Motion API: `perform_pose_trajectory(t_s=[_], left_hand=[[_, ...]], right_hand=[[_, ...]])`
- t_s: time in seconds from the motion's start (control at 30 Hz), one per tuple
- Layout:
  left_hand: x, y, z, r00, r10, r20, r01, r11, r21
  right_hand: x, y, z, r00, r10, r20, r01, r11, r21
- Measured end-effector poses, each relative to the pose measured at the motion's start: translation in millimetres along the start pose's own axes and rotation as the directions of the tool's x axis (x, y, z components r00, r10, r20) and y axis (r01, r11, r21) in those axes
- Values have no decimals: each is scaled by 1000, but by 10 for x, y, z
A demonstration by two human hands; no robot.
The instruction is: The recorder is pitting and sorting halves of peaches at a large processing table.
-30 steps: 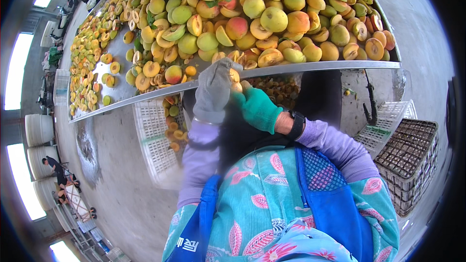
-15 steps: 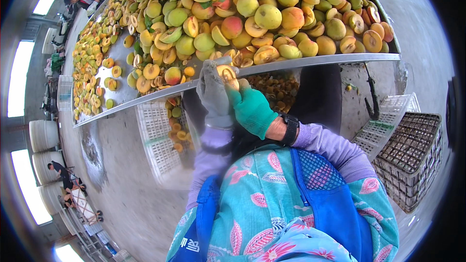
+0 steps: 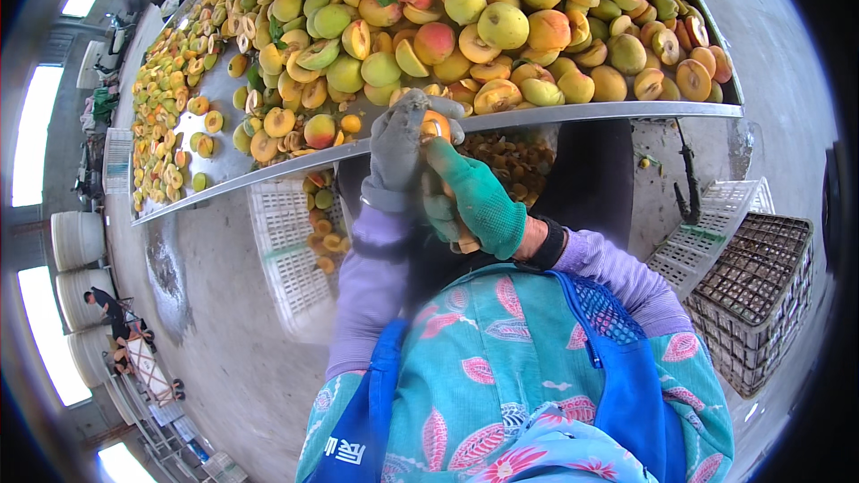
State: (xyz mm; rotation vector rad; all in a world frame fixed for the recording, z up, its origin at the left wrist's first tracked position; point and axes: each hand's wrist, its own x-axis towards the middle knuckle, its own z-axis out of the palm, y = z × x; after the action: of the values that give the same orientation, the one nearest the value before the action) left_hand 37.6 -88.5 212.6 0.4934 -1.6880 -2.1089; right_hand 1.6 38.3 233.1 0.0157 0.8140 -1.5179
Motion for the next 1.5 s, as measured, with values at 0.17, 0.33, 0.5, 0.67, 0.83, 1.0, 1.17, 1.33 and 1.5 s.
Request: perform_pose_trajectory(t_s=[0.17,0.33,0.5,0.67,0.83,1.0,1.17,1.33,1.5], left_hand=[[170,88,70,989,0,-145,27,983,183],[376,256,-4,998,-61,-22,63,826,561],[203,-101,-145,965,199,169,-260,712,652],[182,115,49,993,-62,100,39,976,213],[261,239,149,965,147,216,-203,943,264],[275,341,181,979,8,204,-46,982,182],[284,361,83,967,-15,254,-54,964,260],[115,268,118,976,-200,87,217,930,-298],[-44,171,147,977,-143,-161,104,968,-229]], right_hand=[[195,-47,-37,975,-211,-74,192,960,-202],[145,-250,52,997,-19,-72,10,993,-121],[101,-181,-63,947,138,292,-212,947,241],[137,-161,-162,900,110,423,-325,815,480],[-55,-318,54,999,19,-48,-28,981,-194],[116,-292,-48,927,171,335,-306,859,409],[58,-340,14,970,147,195,-185,964,190],[-103,-411,91,945,134,300,-162,984,70],[23,-301,-147,808,218,547,-349,925,147]])
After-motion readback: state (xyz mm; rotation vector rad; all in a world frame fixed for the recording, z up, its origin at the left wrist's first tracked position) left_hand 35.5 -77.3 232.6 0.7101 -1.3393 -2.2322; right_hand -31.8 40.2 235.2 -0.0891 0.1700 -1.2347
